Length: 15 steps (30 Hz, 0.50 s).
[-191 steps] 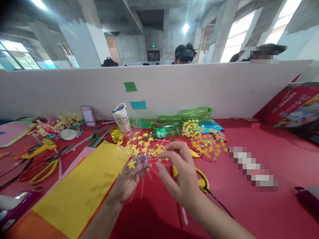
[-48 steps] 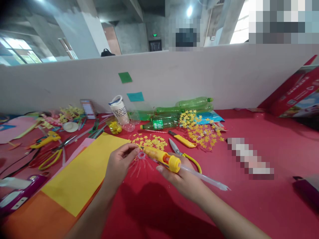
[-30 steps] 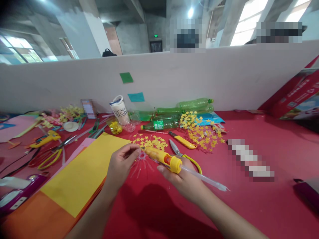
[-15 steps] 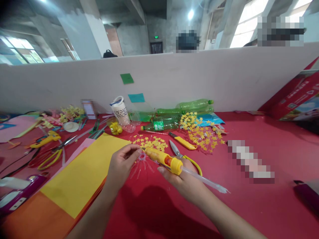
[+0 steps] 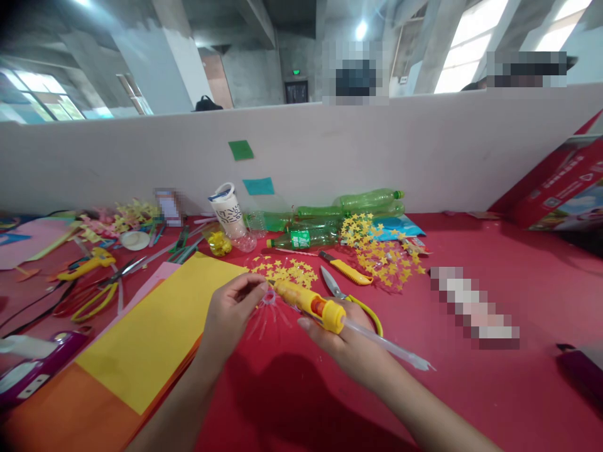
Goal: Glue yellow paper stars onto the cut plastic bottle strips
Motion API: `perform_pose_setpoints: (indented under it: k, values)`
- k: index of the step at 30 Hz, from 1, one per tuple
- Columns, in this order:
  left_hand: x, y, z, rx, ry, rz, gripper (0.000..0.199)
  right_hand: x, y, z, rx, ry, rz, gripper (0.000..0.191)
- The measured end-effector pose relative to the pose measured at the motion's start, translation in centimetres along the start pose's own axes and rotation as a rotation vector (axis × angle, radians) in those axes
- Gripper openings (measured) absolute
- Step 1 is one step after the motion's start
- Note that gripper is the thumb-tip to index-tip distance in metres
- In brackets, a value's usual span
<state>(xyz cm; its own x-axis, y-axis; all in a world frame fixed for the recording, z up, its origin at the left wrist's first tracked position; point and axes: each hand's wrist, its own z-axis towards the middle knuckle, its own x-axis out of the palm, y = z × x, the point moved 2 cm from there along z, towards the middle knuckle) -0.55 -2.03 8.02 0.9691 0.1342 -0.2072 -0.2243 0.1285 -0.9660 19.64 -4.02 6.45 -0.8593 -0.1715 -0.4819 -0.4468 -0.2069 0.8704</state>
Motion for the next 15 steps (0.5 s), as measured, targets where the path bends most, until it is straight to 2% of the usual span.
perform_pose_setpoints:
  k: [6, 9, 11, 13, 15]
  values:
    - [-0.1, 0.2, -0.2, 0.046, -0.017, 0.04, 0.012, 0.1, 0.0, -0.1, 0.057, 0.0, -0.053, 0.033]
    - [-0.1, -0.1, -0.4, 0.195, -0.056, 0.158, 0.011, -0.1, 0.6, 0.0, 0.038, -0.031, -0.096, 0.035]
    - [-0.2, -0.4, -0.5, 0.294, -0.068, 0.222, 0.01, -0.5, 1.2, 0.2, -0.031, -0.029, -0.126, 0.035]
    - [-0.4, -0.5, -0.4, 0.282, -0.063, 0.205, 0.009, -1.1, 1.4, 0.3, -0.115, 0.003, -0.162, 0.031]
    - [-0.9, -0.5, -0.3, 0.172, -0.056, 0.121, 0.008, -1.8, 0.9, 0.5, -0.161, 0.027, -0.231, 0.024]
